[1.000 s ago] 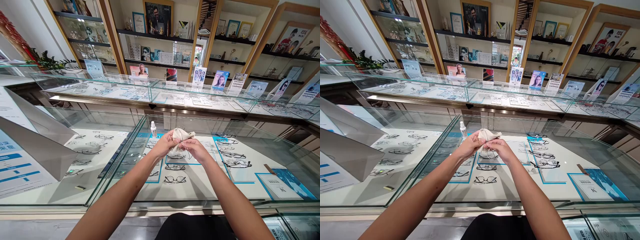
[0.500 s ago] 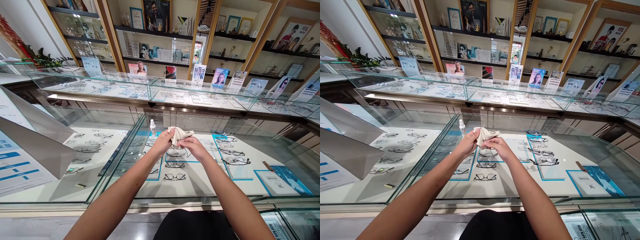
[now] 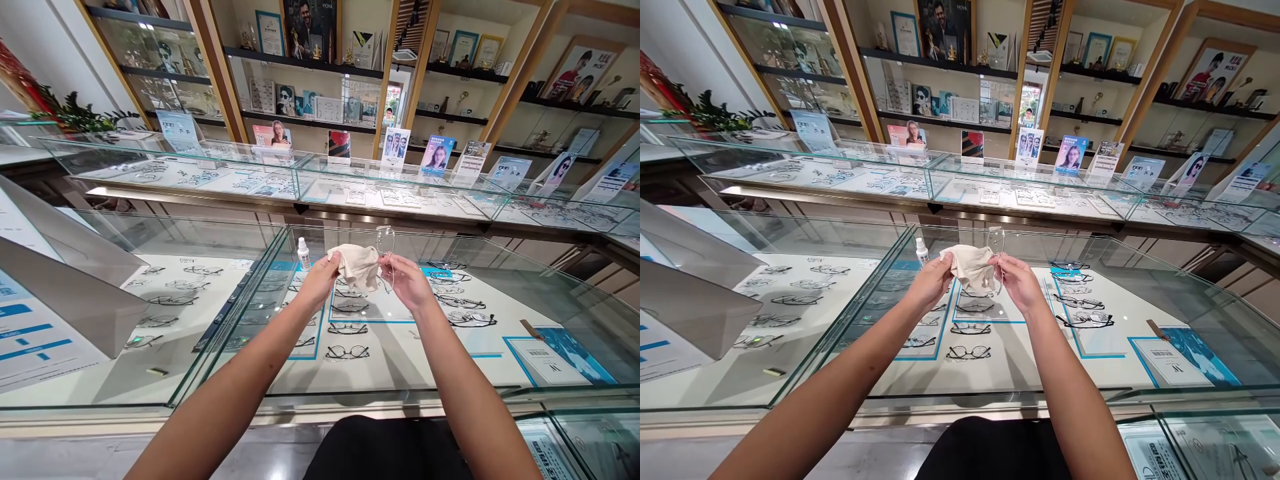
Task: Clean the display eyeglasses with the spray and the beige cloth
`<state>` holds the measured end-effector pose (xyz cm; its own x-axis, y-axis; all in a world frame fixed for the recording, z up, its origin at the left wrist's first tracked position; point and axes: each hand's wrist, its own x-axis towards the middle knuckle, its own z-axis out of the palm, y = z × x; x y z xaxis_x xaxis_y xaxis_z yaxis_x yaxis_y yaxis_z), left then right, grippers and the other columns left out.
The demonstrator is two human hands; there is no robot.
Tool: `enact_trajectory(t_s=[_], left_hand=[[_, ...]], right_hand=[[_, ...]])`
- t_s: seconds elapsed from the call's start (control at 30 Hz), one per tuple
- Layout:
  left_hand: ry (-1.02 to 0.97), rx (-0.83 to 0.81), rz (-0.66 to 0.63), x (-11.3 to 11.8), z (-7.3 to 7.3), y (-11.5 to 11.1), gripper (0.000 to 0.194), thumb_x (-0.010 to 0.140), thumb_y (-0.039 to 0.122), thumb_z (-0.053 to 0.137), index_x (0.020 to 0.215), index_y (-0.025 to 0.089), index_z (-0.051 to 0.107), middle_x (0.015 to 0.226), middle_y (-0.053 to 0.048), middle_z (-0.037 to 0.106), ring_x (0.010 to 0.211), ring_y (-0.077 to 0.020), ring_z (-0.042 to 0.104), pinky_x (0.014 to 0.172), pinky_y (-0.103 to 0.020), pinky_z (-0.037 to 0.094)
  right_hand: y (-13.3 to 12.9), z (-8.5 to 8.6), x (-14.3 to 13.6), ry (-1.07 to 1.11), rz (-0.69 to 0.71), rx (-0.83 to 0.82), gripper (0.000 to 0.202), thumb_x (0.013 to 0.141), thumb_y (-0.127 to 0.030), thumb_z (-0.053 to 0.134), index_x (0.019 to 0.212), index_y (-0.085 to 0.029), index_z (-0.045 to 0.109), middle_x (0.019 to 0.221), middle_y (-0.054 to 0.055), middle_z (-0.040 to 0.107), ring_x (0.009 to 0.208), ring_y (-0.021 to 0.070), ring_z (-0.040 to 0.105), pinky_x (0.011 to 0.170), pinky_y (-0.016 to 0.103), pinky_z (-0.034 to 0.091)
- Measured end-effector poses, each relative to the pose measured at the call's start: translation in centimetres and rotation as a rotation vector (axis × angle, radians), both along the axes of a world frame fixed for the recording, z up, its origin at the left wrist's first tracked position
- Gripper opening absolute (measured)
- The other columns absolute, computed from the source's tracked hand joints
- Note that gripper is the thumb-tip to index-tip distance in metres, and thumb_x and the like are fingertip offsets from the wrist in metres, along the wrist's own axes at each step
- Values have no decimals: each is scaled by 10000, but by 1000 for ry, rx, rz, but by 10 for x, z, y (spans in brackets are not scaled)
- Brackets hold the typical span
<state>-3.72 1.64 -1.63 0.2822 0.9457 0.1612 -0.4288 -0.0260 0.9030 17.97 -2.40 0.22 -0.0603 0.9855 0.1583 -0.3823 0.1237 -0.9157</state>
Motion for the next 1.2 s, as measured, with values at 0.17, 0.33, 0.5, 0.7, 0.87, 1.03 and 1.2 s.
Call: enact_trajectory(t_s=[0.17, 0.33, 0.5, 0.7, 0.87, 1.03, 1.2], left_hand=[[201, 50, -121, -1, -3, -6, 610, 923, 692, 638, 1133, 131, 759, 972, -90, 777, 909, -231, 683, 857, -334, 508], [272, 108, -310, 7, -2, -19, 549, 953, 684, 592, 962, 161, 759, 941, -74, 753, 903, -216, 660, 889, -330, 493], [305, 128, -306, 12, 0, -26, 569, 948, 705, 577, 995, 165, 748, 934, -64, 728, 887, -208, 627, 816, -309, 476], [274, 106, -238, 18, -9, -24, 651, 879, 721, 665, 1160, 139, 741, 803, -27, 668, 741, -154, 549, 677, -258, 418], [244, 62, -247, 20, -9, -24, 646, 796, 688, 783, 1072, 105, 738, 770, -25, 651, 661, -123, 521, 617, -235, 374], [218, 54, -320, 18, -1, -28, 594, 760, 569, 875, 1107, 112, 719, 833, -38, 681, 697, -122, 567, 653, -234, 412], [149, 86, -430, 17, 7, -30, 584, 737, 472, 923, 1145, 112, 713, 947, -80, 716, 805, -147, 615, 731, -244, 452]], right_hand=[[2, -2, -4, -37, -19, 109, 231, 767, -495, 850, 860, -284, 864, 1106, 64, 711, 1143, 258, 575, 922, 353, 449], [3, -7, -11, -112, 27, 126, 262, 793, -528, 847, 921, -301, 873, 1153, 61, 712, 1255, 287, 558, 1062, 390, 414], [4, -16, -18, -145, 90, 98, 290, 820, -521, 836, 976, -279, 871, 1118, 52, 665, 1090, 227, 587, 953, 341, 453], [4, -19, -25, -121, 112, 52, 316, 779, -530, 874, 941, -259, 868, 1058, 43, 647, 1018, 213, 603, 912, 338, 471], [2, -18, -27, -121, 113, 61, 296, 789, -506, 871, 947, -256, 869, 1048, 34, 631, 992, 197, 600, 883, 320, 466], [2, -17, -26, -96, 109, 47, 311, 762, -508, 885, 939, -253, 872, 1065, 45, 646, 1001, 202, 590, 888, 320, 473], [3, -13, -24, -43, 60, 2, 298, 729, -500, 903, 899, -257, 875, 1002, 36, 645, 957, 193, 602, 873, 311, 483]])
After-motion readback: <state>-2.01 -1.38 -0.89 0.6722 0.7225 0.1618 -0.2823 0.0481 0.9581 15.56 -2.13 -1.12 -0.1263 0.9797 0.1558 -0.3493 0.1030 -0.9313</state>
